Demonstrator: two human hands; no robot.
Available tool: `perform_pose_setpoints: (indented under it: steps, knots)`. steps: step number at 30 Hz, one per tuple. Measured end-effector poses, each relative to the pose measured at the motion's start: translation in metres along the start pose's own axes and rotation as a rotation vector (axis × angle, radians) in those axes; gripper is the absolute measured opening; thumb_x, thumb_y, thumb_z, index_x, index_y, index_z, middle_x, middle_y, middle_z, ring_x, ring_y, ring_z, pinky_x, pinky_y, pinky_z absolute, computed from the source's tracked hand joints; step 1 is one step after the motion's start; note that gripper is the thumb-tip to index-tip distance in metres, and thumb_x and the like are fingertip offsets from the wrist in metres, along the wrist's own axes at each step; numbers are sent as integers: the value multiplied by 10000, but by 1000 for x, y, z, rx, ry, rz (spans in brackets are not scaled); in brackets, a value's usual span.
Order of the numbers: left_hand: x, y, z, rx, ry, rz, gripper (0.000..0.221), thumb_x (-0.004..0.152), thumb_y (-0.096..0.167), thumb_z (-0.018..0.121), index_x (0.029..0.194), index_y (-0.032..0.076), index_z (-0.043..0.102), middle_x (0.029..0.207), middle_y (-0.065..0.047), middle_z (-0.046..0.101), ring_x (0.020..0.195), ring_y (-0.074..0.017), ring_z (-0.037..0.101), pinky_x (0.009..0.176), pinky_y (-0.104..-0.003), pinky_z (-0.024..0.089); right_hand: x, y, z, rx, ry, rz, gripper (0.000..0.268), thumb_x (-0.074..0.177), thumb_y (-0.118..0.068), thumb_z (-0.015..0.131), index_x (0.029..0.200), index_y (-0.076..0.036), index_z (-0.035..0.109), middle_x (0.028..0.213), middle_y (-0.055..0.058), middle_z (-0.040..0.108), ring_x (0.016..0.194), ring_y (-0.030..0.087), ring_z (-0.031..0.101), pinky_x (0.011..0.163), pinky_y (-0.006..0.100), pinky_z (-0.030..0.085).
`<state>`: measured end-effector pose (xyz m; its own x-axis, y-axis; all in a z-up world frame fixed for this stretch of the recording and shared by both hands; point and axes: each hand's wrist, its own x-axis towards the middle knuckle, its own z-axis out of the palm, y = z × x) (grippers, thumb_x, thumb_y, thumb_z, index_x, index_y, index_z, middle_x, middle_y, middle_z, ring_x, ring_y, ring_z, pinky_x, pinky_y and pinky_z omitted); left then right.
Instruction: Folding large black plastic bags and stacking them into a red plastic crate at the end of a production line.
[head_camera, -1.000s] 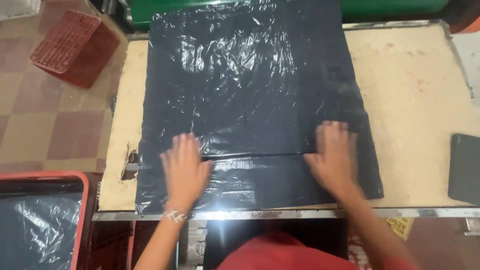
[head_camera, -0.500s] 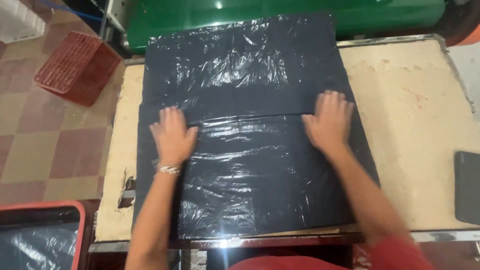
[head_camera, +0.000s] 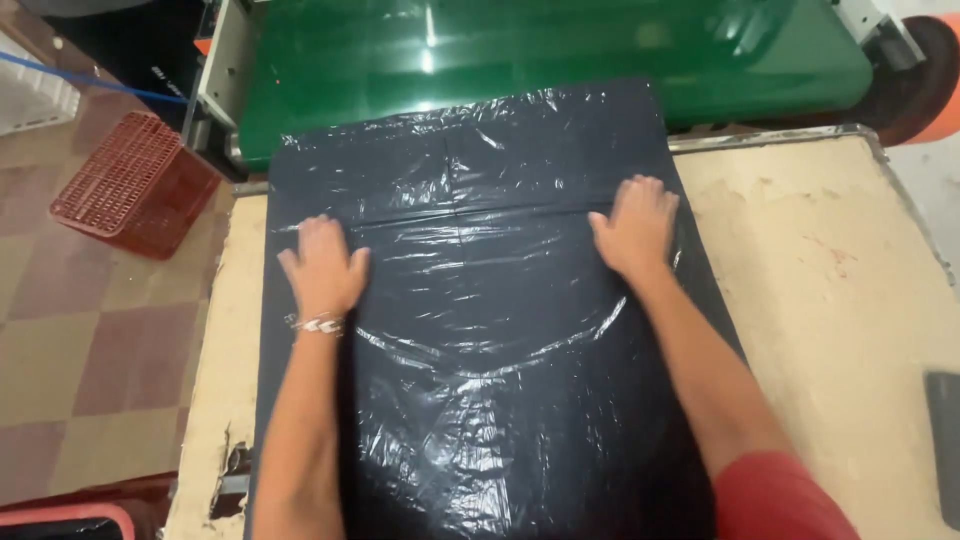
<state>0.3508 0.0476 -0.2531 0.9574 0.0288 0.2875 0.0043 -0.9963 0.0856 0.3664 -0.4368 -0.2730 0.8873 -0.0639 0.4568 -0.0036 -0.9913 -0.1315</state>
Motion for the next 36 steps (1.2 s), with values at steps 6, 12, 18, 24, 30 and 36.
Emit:
perform_pose_setpoints:
  steps: [6,12,18,24,30,36]
  knots:
    - [26,129,6,-60,-205,388,678,938,610,429,1520,264,393,1618,29,335,1523,-202,221,1152,-652,266,13,-167,30,167,-50,-529,517,951,-424,531,1370,-129,597,1414,154,567,1372,343,485,1113,627,314]
    - [47,45,-4,3,-263,15,803,942,737,309,1546,209,346,1655,-4,266,1545,-219,148,1177,-683,193,83,4,49,29,-19,-23,655,971,-534,568,1402,-41,590,1426,238,559,1377,409,464,1098,697,237]
    - [25,84,11,-492,104,295,234,988,345,584,1172,252,696,1177,20,713,1183,-158,631,1007,-377,500,127,76,52,167,-72,479,843,855,-656,741,1311,23,534,1255,283,637,1246,383,561,1099,492,247]
    - [24,101,-12,-1143,-205,67,275,1032,295,517,1058,215,778,1091,-24,759,1137,-192,672,996,-363,528,169,105,73,780,-118,751,835,618,-403,1003,1270,-88,588,1117,142,670,1038,352,676,801,480,563]
    - [37,81,-53,-1509,-392,-550,826,901,648,166,1286,36,564,1343,-112,636,1226,-202,656,998,-326,509,96,65,-83,947,-185,390,362,712,-192,874,1042,-150,731,1011,-42,695,920,66,609,804,244,472]
    - [14,-81,-4,-2191,-702,-451,1134,648,903,413,1563,249,266,1597,-73,376,1382,-342,450,1075,-587,390,-24,135,-102,762,-163,-351,139,867,-119,720,1005,-124,737,1168,85,682,1241,222,573,1278,416,318]
